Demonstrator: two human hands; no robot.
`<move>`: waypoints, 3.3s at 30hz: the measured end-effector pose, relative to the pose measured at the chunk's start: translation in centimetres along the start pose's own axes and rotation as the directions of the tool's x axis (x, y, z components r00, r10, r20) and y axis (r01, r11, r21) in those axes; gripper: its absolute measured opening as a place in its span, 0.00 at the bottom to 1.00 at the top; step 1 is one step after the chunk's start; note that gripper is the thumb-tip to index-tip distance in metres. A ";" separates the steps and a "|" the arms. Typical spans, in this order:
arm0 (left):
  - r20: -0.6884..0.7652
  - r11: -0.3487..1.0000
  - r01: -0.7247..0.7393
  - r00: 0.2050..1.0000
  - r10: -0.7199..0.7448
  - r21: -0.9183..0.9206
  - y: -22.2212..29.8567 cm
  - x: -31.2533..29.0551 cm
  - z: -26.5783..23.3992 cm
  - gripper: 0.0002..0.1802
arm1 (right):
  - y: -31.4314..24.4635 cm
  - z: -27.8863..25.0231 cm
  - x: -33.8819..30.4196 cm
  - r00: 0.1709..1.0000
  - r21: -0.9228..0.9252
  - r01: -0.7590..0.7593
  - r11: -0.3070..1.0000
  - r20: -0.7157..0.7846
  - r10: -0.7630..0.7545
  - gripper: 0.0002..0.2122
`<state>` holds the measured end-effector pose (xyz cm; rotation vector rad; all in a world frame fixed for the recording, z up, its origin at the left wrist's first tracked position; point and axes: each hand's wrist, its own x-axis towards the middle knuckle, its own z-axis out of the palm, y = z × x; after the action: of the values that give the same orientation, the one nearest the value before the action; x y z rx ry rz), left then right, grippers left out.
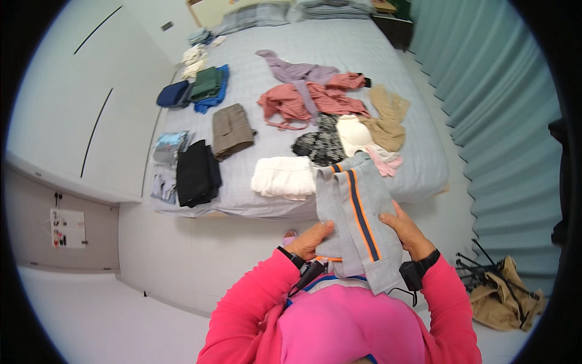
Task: The person folds several garments on a bed, including a plaid jacket, a black top, a gray hoodie, and a white cloth. Each item is smoothed, folded, and placed into a neat stack on the bed.
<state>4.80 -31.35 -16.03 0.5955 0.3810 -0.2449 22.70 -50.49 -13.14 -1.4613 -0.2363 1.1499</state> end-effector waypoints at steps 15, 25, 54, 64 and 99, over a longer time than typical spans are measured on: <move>-0.261 0.984 -0.177 0.949 0.178 0.027 10.0 -5.6 -12.5 0.25 | -0.6 19.4 12.2 0.903 -0.808 0.405 0.428 0.279 -0.326 0.37; -0.442 0.972 -0.208 0.865 0.237 0.113 15.6 -7.1 -19.6 0.26 | 1.2 28.1 18.6 0.870 -0.818 0.485 0.309 0.418 -0.261 0.34; -0.424 -0.081 0.642 0.591 0.686 0.763 33.6 12.3 -46.5 0.37 | 5.3 18.8 16.4 0.945 -0.515 -0.255 0.818 -0.310 0.099 0.17; -0.348 -0.251 0.633 0.665 0.661 0.732 34.9 10.8 -48.1 0.40 | 6.2 16.9 17.9 0.974 -0.584 -0.201 0.787 -0.203 0.097 0.18; -0.375 0.363 0.243 0.855 0.358 0.900 10.7 12.7 -11.0 0.19 | 4.5 -13.5 44.8 0.880 -0.902 -0.260 0.344 -0.368 -0.299 0.26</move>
<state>16.76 -17.83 -24.37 1.8965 0.7570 -0.2075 52.61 -28.43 -41.96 -2.7538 -0.6543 0.4870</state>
